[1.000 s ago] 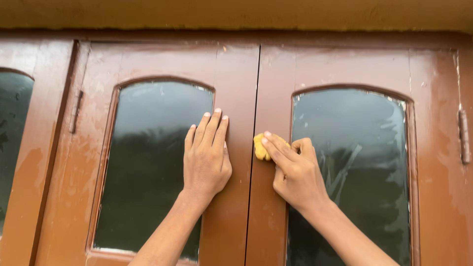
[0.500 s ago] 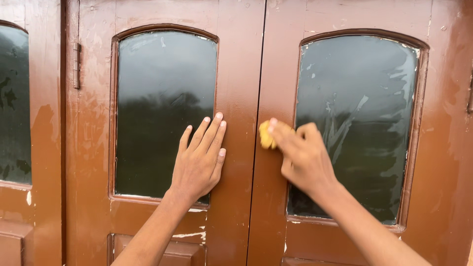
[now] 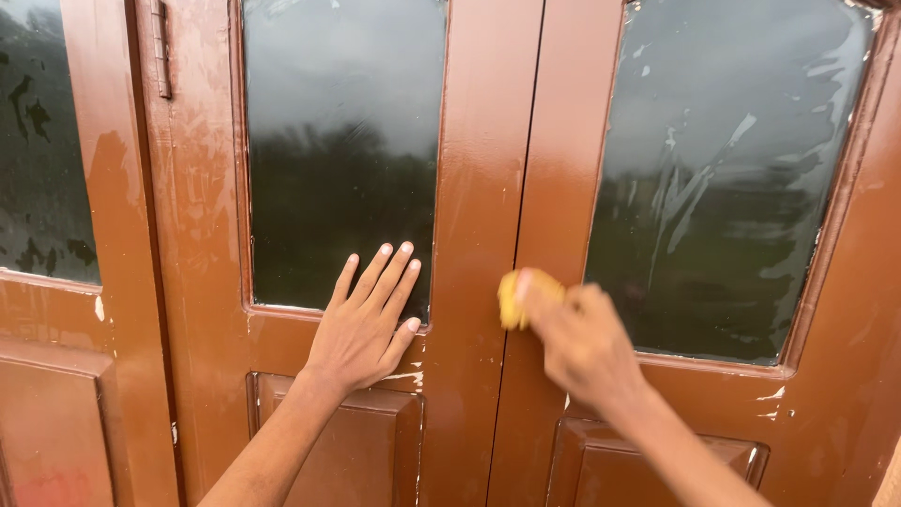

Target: The person scrubs the surface of a brown double door with glass panels using a yellow sponge. They repeatedly wipe the door panels and frames, occasionally dipping the sponge into a pink bucket of water to re-wet it.

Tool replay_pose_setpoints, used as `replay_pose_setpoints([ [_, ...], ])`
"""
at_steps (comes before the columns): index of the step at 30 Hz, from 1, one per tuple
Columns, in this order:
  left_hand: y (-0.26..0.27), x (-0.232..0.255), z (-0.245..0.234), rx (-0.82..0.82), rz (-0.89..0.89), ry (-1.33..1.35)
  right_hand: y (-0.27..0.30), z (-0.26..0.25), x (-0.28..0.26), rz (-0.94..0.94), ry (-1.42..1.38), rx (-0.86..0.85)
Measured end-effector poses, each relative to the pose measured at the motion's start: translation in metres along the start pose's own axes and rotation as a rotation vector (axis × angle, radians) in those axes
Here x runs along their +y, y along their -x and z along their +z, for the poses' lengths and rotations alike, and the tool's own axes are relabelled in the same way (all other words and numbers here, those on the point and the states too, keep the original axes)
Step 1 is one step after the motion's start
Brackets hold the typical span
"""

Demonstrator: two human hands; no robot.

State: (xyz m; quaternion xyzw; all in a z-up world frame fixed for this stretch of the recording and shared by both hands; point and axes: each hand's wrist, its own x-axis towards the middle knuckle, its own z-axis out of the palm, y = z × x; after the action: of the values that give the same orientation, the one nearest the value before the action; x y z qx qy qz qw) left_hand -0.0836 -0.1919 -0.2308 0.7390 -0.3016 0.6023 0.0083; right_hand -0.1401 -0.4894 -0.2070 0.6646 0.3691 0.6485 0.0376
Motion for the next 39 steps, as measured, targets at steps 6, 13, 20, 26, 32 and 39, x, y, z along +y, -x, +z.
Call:
replay_pose_setpoints([
  [6,0.023,0.0,0.008,0.04,-0.101,0.038,-0.024,0.032,-0.021,0.084,0.081,0.176],
  [13,0.033,-0.004,0.008,0.047,-0.096,0.087,0.03,0.03,-0.067,-0.04,0.039,-0.052],
  [20,0.038,0.017,0.018,0.127,-0.296,0.118,0.014,0.04,-0.065,0.373,0.284,0.226],
  [26,0.052,0.039,0.03,0.098,-0.458,0.17,0.039,0.086,-0.135,0.615,0.211,0.294],
  [32,0.063,0.061,0.026,0.022,-0.501,0.196,0.063,0.072,-0.134,0.51,0.196,0.17],
  [39,0.042,0.106,0.018,-0.102,-0.453,0.166,0.141,-0.005,-0.046,0.485,0.473,0.152],
])
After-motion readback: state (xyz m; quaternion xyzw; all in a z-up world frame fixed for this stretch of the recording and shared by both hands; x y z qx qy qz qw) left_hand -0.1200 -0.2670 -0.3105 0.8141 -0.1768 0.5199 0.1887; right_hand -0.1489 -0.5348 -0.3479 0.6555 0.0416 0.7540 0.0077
